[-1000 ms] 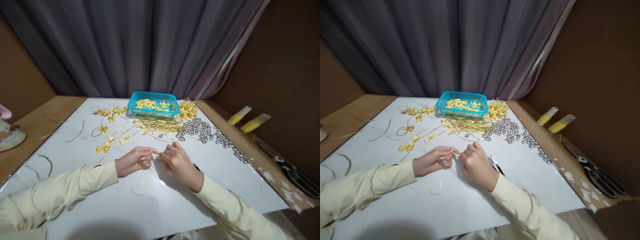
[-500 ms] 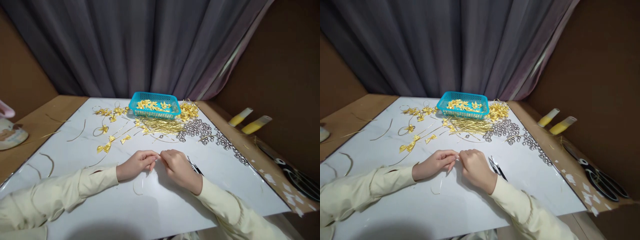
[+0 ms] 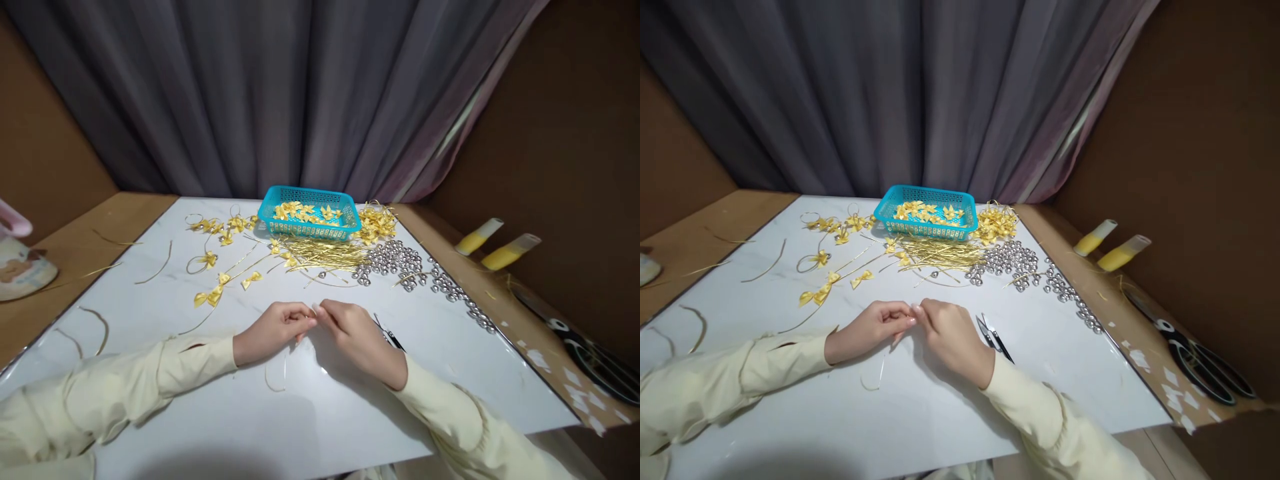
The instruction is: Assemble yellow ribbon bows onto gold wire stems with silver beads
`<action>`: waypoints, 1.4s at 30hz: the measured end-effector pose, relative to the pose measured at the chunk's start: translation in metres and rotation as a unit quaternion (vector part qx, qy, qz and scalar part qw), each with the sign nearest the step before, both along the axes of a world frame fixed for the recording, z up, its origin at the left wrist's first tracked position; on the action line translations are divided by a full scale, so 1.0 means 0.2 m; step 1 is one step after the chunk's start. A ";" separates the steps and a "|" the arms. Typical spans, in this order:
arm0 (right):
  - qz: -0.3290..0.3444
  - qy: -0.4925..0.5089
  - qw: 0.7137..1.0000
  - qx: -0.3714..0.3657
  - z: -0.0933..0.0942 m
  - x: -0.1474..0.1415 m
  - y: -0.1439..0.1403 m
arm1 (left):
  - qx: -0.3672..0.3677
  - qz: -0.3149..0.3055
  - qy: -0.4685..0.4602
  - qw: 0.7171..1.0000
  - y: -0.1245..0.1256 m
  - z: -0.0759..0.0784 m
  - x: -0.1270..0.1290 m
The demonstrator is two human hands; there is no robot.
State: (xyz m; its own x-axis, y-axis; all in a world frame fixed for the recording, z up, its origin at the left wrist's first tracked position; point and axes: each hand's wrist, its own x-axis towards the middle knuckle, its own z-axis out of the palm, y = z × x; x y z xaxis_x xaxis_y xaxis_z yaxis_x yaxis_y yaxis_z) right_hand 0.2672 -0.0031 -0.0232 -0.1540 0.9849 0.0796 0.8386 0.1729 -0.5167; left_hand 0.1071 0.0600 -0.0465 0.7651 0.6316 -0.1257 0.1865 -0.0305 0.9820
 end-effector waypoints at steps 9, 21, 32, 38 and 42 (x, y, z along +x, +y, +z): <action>-0.002 0.262 0.953 -0.150 -0.04 0.05 0.04 | 0.027 0.034 -0.030 0.999 0.01 0.01 0.00; -0.033 0.122 0.990 -0.061 -0.02 0.04 0.02 | 0.040 0.048 -0.013 0.998 0.00 0.00 0.00; 0.019 0.147 0.983 -0.107 0.02 0.07 0.05 | 0.107 0.048 0.019 0.993 0.00 -0.01 -0.01; 0.001 0.133 0.985 -0.108 0.02 0.05 0.03 | 0.142 0.060 0.032 0.988 0.00 -0.02 -0.01; 0.003 0.140 0.984 -0.110 0.03 0.05 0.03 | 0.151 0.053 0.033 0.987 0.00 -0.02 -0.01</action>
State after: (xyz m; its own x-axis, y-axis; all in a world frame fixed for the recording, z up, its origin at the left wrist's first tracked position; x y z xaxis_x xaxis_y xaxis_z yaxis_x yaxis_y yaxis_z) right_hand 0.2770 0.0034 -0.0180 -0.1614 0.9822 -0.0958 0.6578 0.0347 -0.7524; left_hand 0.1051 0.0592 -0.0508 0.6897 0.7234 0.0326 0.2677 -0.2965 0.9168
